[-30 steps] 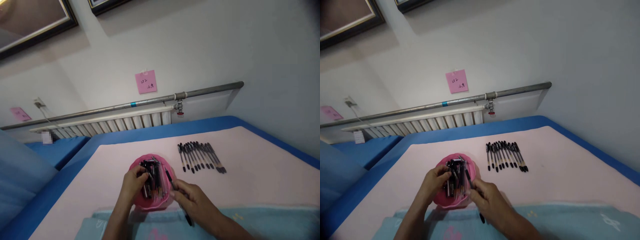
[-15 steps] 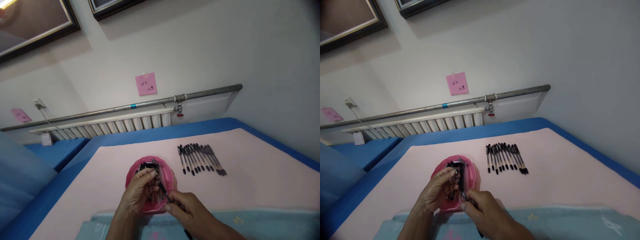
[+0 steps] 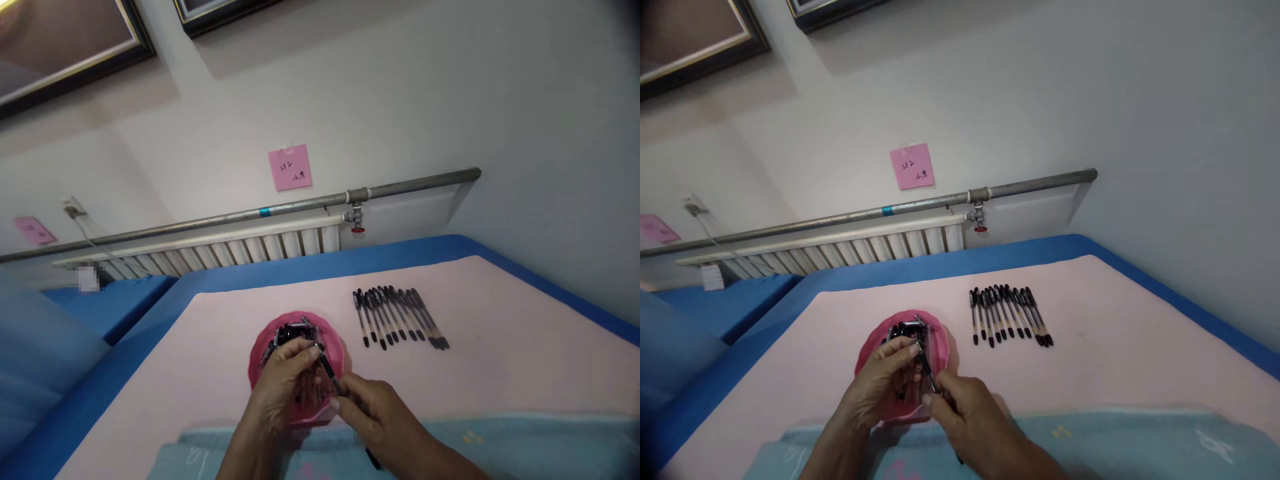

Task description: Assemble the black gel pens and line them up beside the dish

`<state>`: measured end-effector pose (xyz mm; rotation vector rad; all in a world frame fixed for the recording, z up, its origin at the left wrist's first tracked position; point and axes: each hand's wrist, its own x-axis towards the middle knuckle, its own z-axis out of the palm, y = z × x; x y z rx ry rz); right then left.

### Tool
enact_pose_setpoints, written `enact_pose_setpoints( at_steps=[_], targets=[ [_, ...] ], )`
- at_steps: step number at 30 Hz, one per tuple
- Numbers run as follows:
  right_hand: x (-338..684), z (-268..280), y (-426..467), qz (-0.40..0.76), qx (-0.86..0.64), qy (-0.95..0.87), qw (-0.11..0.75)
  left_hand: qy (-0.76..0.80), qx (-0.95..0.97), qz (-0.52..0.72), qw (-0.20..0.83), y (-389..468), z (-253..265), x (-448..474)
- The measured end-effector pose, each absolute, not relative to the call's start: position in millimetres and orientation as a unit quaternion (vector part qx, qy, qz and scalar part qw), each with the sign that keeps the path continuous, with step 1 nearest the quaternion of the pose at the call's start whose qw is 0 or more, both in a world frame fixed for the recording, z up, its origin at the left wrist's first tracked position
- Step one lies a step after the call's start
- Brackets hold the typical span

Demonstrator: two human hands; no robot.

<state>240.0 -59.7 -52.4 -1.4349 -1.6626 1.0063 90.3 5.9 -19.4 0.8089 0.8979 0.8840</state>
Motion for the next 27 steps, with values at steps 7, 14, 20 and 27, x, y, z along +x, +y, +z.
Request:
enact_pose_setpoints(
  at_steps=[7,14,20,27],
  targets=[
    [237.4,-43.1,-57.1,0.361,-0.596,-0.615,0.369,0.410,0.371,0.419,0.720,5.7,-23.7,94.0],
    [235.8,-40.8,-57.4,0.395,-0.571,-0.609,0.384,0.446,0.356,0.457,0.682,9.9,-19.5,91.5],
    [238.2,-44.2,-58.3,0.363,-0.569,-0.625,0.392,0.439,0.368,0.459,0.679,12.1,-20.2,88.8],
    [239.2,-43.5,-56.4,0.321,-0.584,-0.635,0.392,0.447,0.373,0.460,0.670,13.1,-20.2,87.7]
  ],
)
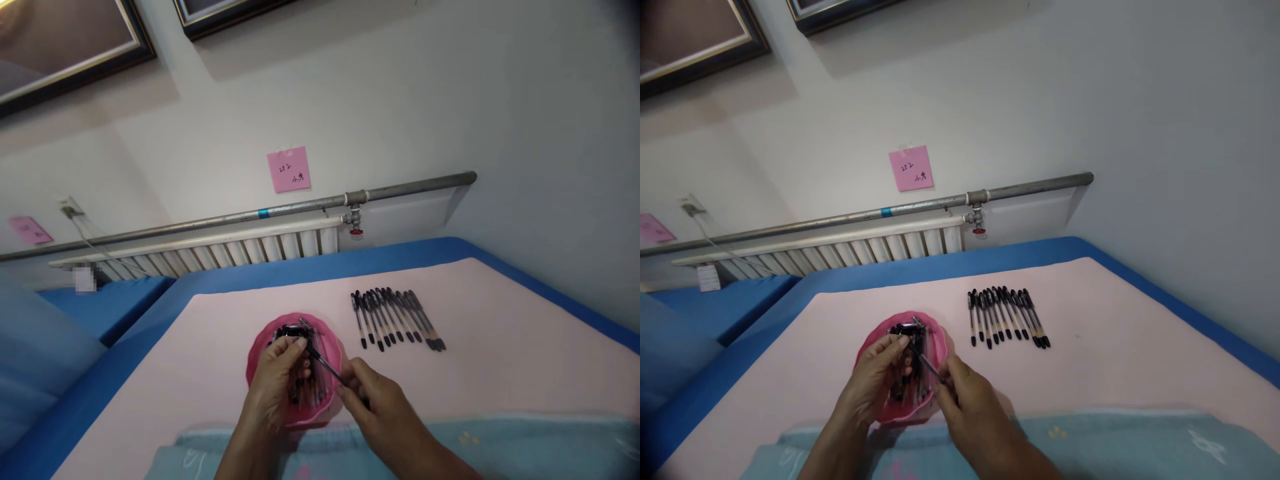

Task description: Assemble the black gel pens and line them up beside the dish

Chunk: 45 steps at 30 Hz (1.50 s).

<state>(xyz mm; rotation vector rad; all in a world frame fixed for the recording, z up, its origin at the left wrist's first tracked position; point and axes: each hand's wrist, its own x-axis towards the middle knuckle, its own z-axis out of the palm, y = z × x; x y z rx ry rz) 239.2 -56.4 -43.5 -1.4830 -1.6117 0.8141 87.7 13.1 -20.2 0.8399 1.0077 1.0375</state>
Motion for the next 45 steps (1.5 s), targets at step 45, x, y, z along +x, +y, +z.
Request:
enact_pose_setpoints(
  at_steps=[45],
  targets=[
    [239.4,-45.4,-56.3,0.452,-0.555,-0.581,0.387,0.451,0.464,0.430,0.629,9.7,-17.7,86.3]
  ],
)
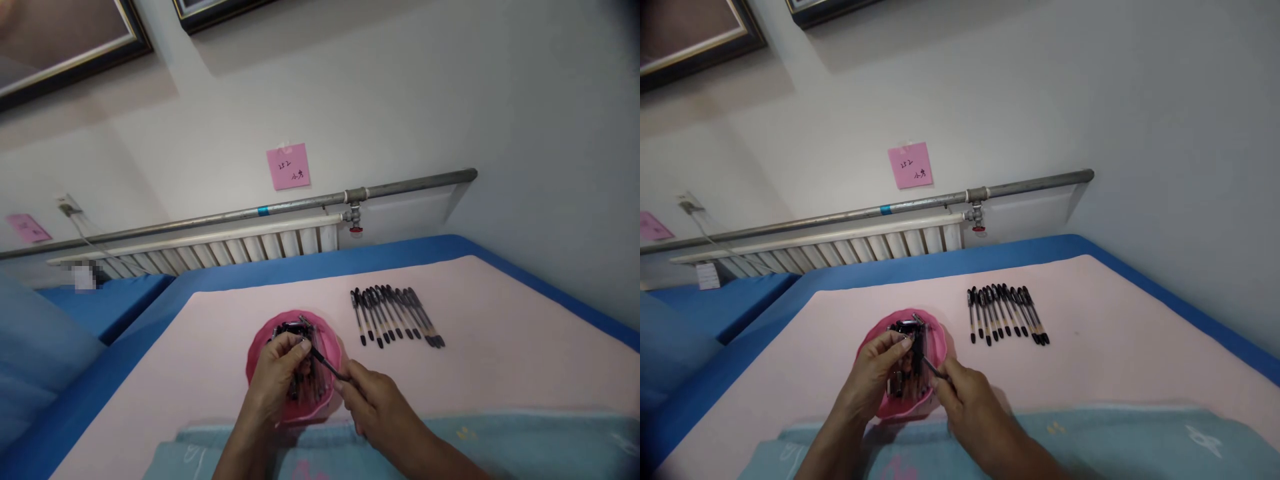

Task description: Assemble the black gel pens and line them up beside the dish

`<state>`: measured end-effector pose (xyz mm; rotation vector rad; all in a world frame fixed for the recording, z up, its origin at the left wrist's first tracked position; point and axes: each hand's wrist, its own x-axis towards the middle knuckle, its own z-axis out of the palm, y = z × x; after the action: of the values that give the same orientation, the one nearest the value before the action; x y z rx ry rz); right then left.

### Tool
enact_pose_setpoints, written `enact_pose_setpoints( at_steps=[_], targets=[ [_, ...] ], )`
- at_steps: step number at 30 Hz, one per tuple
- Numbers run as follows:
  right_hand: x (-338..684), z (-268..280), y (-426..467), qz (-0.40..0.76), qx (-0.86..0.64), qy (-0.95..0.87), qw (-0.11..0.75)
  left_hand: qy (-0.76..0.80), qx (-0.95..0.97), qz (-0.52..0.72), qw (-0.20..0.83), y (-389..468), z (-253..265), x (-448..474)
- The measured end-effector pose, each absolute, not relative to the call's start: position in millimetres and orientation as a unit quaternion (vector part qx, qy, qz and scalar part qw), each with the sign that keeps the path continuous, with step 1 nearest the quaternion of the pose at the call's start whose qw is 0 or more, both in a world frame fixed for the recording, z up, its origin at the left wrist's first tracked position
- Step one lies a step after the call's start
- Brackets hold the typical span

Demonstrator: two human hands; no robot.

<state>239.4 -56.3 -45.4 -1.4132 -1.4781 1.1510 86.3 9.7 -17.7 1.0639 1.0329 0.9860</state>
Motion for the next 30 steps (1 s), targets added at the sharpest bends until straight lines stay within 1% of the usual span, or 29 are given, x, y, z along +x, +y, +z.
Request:
enact_pose_setpoints(
  at_steps=[3,5,8,10,13,16,20,24,26,30],
  targets=[
    [235.9,-37.6,-57.7,0.551,-0.534,-0.526,0.368,0.428,0.472,0.431,0.639,9.5,-15.6,83.8],
    [234.4,-33.4,-58.3,0.594,-0.519,-0.499,0.359,0.414,0.472,0.430,0.649,8.8,-13.8,82.7],
    [235.6,-30.0,-57.1,0.622,-0.497,-0.479,0.371,0.403,0.479,0.431,0.650,8.4,-10.7,80.7],
    [239.3,-28.3,-54.5,0.614,-0.493,-0.471,0.397,0.412,0.490,0.433,0.634,10.3,-9.1,77.1],
    [247.5,-24.7,-48.9,0.585,-0.501,-0.466,0.436,0.462,0.508,0.456,0.567,17.3,-9.8,66.3],
    [253.4,-21.1,-45.5,0.564,-0.512,-0.463,0.454,0.531,0.520,0.465,0.482,26.4,-15.1,52.8],
    [253.0,-22.7,-46.2,0.570,-0.512,-0.447,0.461,0.600,0.589,0.404,0.361,33.3,-21.9,41.9],
    [252.1,-31.6,-45.6,0.586,-0.506,-0.426,0.467,0.636,0.653,0.343,0.228,34.2,-24.2,42.0],
    [253.6,-36.4,-43.8,0.586,-0.508,-0.424,0.468,0.622,0.683,0.325,0.201,34.1,-26.9,45.4],
    [256.4,-41.1,-41.0,0.589,-0.501,-0.432,0.464,0.572,0.738,0.304,0.192,34.4,-36.3,53.7]
  ],
)
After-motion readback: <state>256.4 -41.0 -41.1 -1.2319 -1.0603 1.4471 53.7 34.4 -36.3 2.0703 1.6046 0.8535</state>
